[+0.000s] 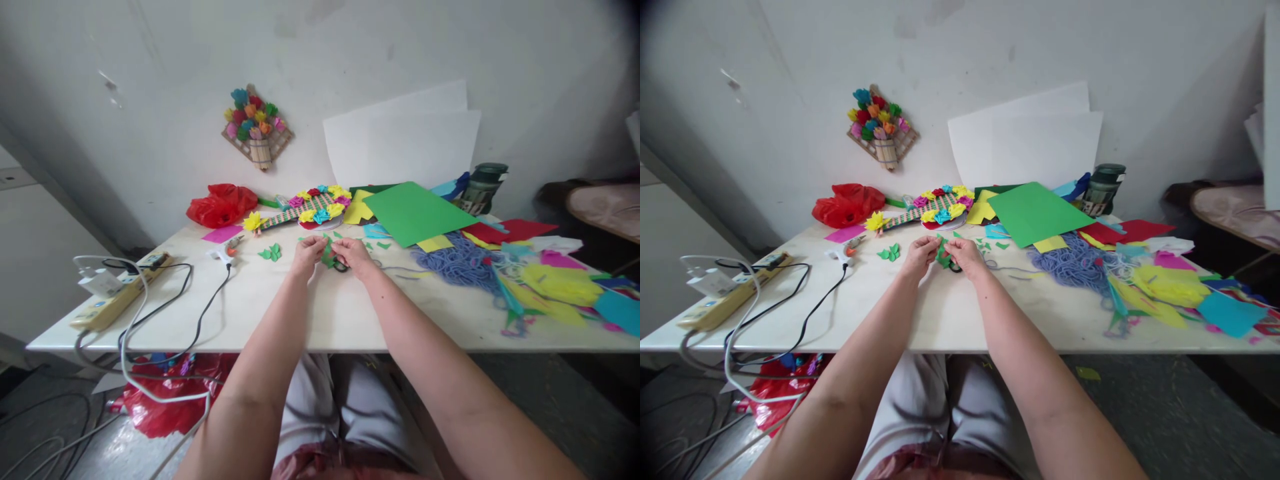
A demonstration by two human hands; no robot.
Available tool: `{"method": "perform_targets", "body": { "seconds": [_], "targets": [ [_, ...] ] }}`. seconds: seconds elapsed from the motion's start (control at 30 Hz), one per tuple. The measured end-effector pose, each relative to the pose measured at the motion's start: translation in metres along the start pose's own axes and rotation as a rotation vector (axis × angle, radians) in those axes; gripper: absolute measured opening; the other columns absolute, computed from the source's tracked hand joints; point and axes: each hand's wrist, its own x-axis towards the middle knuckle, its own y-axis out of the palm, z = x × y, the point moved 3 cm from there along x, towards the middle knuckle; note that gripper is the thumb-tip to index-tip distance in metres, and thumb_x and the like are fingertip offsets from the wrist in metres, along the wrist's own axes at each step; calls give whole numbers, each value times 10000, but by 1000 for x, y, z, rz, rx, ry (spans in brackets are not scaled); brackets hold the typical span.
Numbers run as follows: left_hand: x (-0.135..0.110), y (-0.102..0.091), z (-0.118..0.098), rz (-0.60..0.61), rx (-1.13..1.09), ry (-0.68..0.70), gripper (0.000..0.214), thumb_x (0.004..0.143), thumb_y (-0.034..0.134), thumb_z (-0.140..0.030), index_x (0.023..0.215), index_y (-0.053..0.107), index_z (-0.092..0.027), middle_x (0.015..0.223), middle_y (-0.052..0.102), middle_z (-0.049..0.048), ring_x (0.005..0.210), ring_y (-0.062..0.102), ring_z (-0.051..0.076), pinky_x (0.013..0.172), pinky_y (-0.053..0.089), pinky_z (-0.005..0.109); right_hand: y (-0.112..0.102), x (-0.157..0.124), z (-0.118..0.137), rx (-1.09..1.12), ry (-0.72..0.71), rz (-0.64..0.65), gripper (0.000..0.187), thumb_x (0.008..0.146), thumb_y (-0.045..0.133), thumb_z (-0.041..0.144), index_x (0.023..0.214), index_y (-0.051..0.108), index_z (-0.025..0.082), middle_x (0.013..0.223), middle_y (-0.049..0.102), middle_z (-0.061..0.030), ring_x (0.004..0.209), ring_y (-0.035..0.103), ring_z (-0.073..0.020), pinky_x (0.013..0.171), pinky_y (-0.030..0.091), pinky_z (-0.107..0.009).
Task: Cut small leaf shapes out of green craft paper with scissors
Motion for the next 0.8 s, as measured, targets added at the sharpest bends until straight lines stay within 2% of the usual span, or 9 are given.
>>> {"method": "perform_targets", "body": {
  "seconds": [0.17, 0.43, 0.57, 0.67, 0.73, 0.8],
  "targets": [
    [1, 2, 2, 8, 9, -1, 310, 565, 724, -358, 618, 522, -129, 420, 353, -66, 368, 250, 18, 385, 116, 203, -1, 2, -1, 38, -2, -79, 239, 572, 684, 348, 613, 564, 146, 496, 558, 25, 343, 329, -28, 323, 188, -180],
    [0, 4, 1, 42, -6, 24, 299, 564, 714, -363, 640, 553, -123, 457, 424, -41, 409, 341, 40, 394, 172, 198, 1, 0, 3, 99, 4, -89, 300, 562, 700, 398, 596, 523, 158, 465, 510, 41, 332, 318, -28, 309, 183, -184],
    [3, -1, 1, 5, 52, 38, 286, 570, 704, -364, 640, 553, -132, 462, 422, -42, 408, 324, 42, 408, 186, 204, 2, -1, 3, 76, 4, -78, 304, 585, 682, 424, 604, 539, 157, 476, 523, 30, 334, 326, -34, 310, 181, -190],
    [7, -16, -3, -179, 204, 86, 237, 602, 674, -353, 648, 572, -145, 489, 456, -31, 446, 361, 62, 441, 220, 212, 1, -1, 3, 70, 22, -92, 290, 624, 650, 427, 651, 572, 149, 488, 541, 18, 333, 330, -38, 314, 180, -192],
    [7, -29, -8, -389, 391, 115, 190, 631, 645, -342, 650, 591, -161, 518, 494, -15, 518, 430, 97, 479, 248, 219, -1, -1, 3, 68, 36, -125, 269, 640, 637, 406, 662, 578, 145, 476, 538, 18, 332, 328, -40, 320, 181, -192],
    [5, -41, -14, -580, 632, 58, 148, 654, 621, -331, 666, 618, -183, 579, 543, 14, 624, 487, 147, 527, 273, 236, -3, -1, 3, 52, 41, -166, 245, 646, 629, 383, 652, 576, 144, 461, 532, 21, 329, 318, -42, 326, 186, -194]
  ]
}}
